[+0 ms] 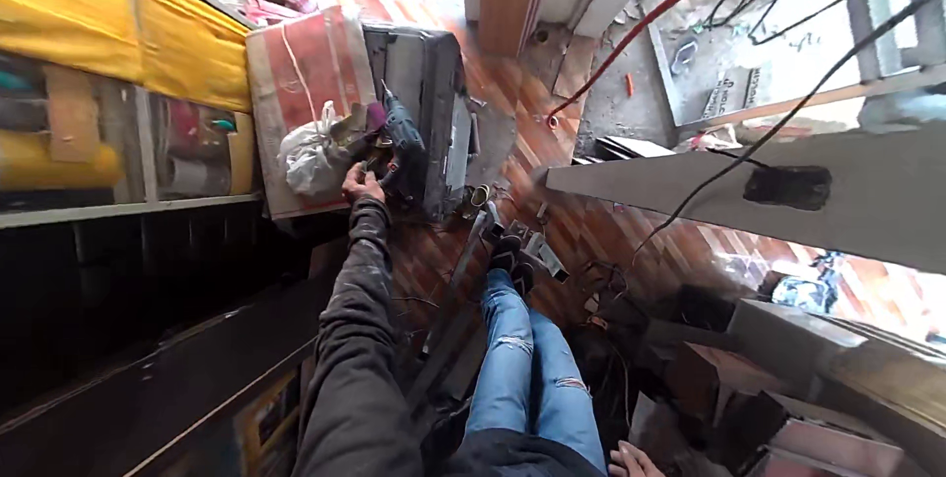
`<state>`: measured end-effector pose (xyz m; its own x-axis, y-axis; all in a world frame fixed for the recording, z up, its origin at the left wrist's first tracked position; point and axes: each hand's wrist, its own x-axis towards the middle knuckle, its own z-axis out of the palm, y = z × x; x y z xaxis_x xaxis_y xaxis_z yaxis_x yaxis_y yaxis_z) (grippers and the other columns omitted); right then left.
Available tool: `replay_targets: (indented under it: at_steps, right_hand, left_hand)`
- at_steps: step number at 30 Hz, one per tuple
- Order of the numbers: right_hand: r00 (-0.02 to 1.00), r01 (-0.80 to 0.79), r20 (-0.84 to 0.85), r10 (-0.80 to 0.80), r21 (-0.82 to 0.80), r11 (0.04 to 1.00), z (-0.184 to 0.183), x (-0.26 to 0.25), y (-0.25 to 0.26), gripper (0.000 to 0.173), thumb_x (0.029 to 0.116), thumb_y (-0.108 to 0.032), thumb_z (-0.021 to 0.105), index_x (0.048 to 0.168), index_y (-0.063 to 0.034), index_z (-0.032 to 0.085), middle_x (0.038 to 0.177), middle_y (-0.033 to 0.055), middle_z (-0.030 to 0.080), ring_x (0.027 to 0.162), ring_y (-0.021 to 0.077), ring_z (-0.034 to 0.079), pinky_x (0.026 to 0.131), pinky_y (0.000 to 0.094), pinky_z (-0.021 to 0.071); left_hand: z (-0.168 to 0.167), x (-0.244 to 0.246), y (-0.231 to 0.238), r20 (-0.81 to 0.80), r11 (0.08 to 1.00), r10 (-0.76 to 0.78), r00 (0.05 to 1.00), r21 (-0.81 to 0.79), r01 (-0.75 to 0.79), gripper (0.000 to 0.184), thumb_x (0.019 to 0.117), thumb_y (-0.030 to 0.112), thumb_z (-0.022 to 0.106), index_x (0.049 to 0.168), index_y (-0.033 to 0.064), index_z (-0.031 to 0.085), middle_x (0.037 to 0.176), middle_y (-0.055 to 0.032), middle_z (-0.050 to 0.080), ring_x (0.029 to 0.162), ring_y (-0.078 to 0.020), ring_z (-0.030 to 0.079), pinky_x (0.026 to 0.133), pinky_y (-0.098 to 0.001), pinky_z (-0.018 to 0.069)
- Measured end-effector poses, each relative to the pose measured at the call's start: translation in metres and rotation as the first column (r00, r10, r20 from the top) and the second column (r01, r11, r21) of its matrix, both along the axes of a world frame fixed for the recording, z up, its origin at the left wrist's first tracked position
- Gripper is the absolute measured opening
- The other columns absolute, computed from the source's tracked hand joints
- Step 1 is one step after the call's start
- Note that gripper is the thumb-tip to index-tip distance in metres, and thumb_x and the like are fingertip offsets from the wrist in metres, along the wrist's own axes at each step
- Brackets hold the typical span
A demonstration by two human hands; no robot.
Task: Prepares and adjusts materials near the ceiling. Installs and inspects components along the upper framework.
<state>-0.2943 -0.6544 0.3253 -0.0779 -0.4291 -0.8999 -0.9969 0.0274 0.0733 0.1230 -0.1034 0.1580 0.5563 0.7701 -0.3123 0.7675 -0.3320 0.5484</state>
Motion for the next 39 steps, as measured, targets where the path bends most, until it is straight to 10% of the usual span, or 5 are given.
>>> replay_targets:
  at_steps: [8,16,25,31,39]
  right_hand:
    - [0.982,0.169,0.085,-0.169,0.016,0.986,0.009,-0.020,0.029,0.042,0.1104,-0.022,0.047,0.144,0.0036,0.051,0.133,0.0279,0.061,0.112,0.0351,0.066,0.095,0.0501,0.0533]
    - [0.919,0.293,0.240,-0.313,0.117,0.949,-0.003,-0.021,0.036,0.039,0.1107,-0.020,0.046,0.142,0.0029,0.052,0.127,0.0259,0.064,0.101,0.0353,0.070,0.085,0.0503,0.0588]
    - [0.838,0.413,0.323,-0.439,0.149,0.898,-0.019,-0.044,0.039,0.036,0.1102,-0.018,0.047,0.140,0.0023,0.055,0.123,0.0232,0.066,0.095,0.0307,0.072,0.081,0.0450,0.0606]
    - [0.877,0.399,0.212,-0.431,0.178,0.900,-0.051,-0.091,0.061,0.035,0.1101,-0.018,0.048,0.138,0.0012,0.056,0.121,0.0213,0.067,0.091,0.0277,0.071,0.080,0.0419,0.0593]
    - [0.911,0.341,0.184,-0.370,0.171,0.924,-0.060,-0.119,0.062,0.034,0.1098,-0.018,0.049,0.137,0.0006,0.057,0.122,0.0216,0.067,0.094,0.0301,0.072,0.081,0.0446,0.0596]
  left_hand:
    - [0.039,-0.064,-0.074,-0.363,0.963,-0.261,0.895,-0.029,0.269,0.050,0.0950,0.023,0.070,0.139,0.0024,0.059,0.142,-0.0278,0.056,0.135,-0.0424,0.052,0.112,-0.0562,0.0423]
    - [0.102,-0.187,-0.227,-0.400,0.559,-0.829,0.390,-0.592,0.581,0.051,0.0992,0.028,0.067,0.143,0.0032,0.057,0.150,-0.0250,0.048,0.139,-0.0357,0.049,0.117,-0.0460,0.0400]
    - [0.129,-0.293,-0.249,-0.446,0.364,-0.895,0.022,-0.701,0.613,0.077,0.0971,0.038,0.070,0.156,0.0019,0.037,0.159,-0.0286,0.035,0.147,-0.0413,0.037,0.121,-0.0511,0.0324]
    - [0.136,-0.343,-0.230,-0.514,0.384,-0.857,-0.034,-0.681,0.624,0.096,0.0928,0.043,0.074,0.162,0.0026,0.020,0.164,-0.0318,0.021,0.151,-0.0430,0.030,0.122,-0.0502,0.0304]
    - [0.144,-0.387,-0.213,-0.430,0.464,-0.874,0.228,-0.594,0.657,0.092,0.0789,0.036,0.088,0.153,0.0038,0.044,0.163,-0.0297,0.027,0.148,-0.0424,0.036,0.119,-0.0504,0.0362]
